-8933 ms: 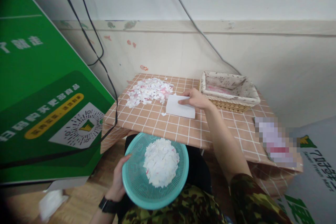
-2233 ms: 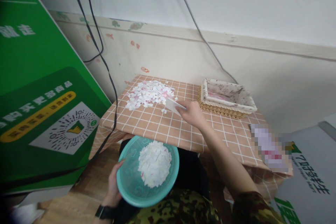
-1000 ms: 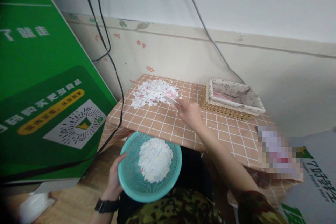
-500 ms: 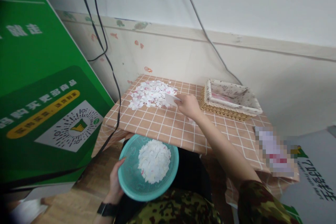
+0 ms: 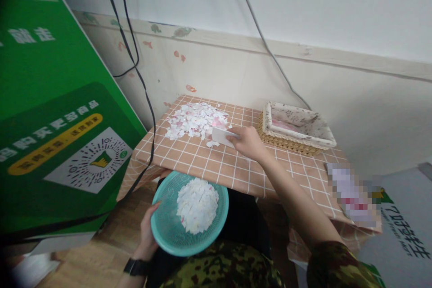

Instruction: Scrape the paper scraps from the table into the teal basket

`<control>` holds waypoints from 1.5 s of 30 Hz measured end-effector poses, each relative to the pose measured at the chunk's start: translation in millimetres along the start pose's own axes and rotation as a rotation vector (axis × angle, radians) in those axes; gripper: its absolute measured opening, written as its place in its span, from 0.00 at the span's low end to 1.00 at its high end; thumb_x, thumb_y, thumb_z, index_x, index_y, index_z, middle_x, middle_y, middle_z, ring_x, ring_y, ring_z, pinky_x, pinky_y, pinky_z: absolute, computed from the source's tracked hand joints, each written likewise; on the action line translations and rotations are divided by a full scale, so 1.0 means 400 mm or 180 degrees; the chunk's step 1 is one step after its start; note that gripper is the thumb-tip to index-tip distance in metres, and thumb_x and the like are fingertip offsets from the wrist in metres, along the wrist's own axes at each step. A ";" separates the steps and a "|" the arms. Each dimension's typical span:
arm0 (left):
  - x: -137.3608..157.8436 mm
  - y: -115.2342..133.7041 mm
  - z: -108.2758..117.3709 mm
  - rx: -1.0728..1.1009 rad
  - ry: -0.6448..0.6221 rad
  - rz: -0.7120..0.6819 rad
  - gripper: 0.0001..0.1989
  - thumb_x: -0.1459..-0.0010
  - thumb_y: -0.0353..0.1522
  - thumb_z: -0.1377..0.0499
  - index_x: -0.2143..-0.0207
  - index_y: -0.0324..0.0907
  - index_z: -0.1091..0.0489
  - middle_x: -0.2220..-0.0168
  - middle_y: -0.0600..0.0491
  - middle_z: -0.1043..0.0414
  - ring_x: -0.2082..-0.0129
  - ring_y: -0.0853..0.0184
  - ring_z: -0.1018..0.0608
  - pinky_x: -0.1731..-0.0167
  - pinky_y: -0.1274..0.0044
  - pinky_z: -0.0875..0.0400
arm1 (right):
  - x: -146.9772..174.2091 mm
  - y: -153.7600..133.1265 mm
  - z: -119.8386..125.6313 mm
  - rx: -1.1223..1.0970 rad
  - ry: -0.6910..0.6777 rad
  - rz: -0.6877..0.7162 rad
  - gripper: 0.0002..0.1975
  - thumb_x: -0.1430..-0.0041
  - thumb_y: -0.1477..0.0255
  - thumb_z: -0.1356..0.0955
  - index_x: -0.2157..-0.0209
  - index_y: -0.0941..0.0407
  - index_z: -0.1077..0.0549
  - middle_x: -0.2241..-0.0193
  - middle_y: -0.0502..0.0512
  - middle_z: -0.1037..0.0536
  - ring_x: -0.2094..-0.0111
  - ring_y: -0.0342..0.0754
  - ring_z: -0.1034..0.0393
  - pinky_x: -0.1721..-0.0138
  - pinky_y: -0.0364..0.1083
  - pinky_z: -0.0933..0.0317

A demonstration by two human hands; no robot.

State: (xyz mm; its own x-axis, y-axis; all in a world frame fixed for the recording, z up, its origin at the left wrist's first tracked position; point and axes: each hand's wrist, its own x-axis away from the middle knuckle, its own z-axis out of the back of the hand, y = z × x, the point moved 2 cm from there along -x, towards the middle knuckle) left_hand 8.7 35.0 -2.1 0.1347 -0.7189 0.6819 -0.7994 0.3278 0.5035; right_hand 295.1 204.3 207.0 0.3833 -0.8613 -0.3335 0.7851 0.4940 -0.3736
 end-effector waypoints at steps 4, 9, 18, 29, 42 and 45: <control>-0.007 -0.003 0.003 0.0033 -0.0094 -0.0009 0.07 0.54 0.31 0.39 0.71 0.36 0.25 0.74 0.49 0.22 0.74 0.63 0.22 0.67 0.72 0.28 | 0.010 -0.005 0.002 -0.0089 -0.0034 0.0029 0.12 0.44 0.71 0.36 0.61 0.55 0.23 0.68 0.54 0.20 0.69 0.47 0.27 0.68 0.44 0.39; -0.004 -0.001 -0.002 0.0008 -0.0044 -0.0109 0.06 0.55 0.29 0.39 0.72 0.37 0.25 0.74 0.51 0.22 0.75 0.63 0.22 0.68 0.72 0.27 | 0.003 -0.002 -0.006 -0.0056 0.0089 -0.0146 0.13 0.44 0.71 0.36 0.60 0.56 0.24 0.66 0.55 0.21 0.68 0.48 0.27 0.68 0.45 0.39; -0.004 0.000 0.001 -0.0028 -0.0030 -0.0122 0.06 0.55 0.30 0.39 0.72 0.37 0.25 0.75 0.50 0.22 0.75 0.62 0.22 0.69 0.71 0.27 | -0.011 -0.006 -0.024 -0.0043 0.0092 -0.0162 0.11 0.44 0.69 0.36 0.63 0.55 0.23 0.69 0.53 0.21 0.70 0.48 0.28 0.69 0.44 0.40; 0.000 0.000 0.002 -0.0042 -0.0091 -0.0025 0.07 0.54 0.31 0.39 0.71 0.37 0.25 0.73 0.49 0.21 0.74 0.62 0.22 0.66 0.71 0.28 | -0.015 -0.017 -0.039 -0.0188 0.0268 -0.0257 0.12 0.44 0.69 0.36 0.61 0.55 0.23 0.64 0.54 0.21 0.66 0.50 0.27 0.66 0.45 0.39; 0.001 0.001 -0.004 -0.0034 0.0046 -0.0081 0.07 0.55 0.30 0.40 0.72 0.38 0.25 0.74 0.51 0.22 0.73 0.61 0.22 0.66 0.70 0.28 | 0.068 -0.002 0.009 -0.0082 0.0294 -0.0458 0.12 0.44 0.69 0.37 0.63 0.56 0.23 0.70 0.54 0.21 0.72 0.48 0.29 0.73 0.44 0.41; 0.003 0.000 -0.003 -0.0051 0.0078 -0.0076 0.07 0.55 0.30 0.40 0.71 0.38 0.25 0.74 0.50 0.22 0.74 0.61 0.22 0.66 0.69 0.28 | 0.067 0.003 0.008 -0.0163 0.0221 -0.0447 0.13 0.43 0.68 0.37 0.62 0.56 0.23 0.70 0.54 0.21 0.73 0.48 0.29 0.72 0.44 0.41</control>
State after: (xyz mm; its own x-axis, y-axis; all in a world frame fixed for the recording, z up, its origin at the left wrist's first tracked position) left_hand 9.7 34.9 -0.7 0.1683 -0.7114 0.6823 -0.7863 0.3206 0.5282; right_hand 307.9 181.4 200.2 0.2354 -0.9129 -0.3333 0.8021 0.3762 -0.4639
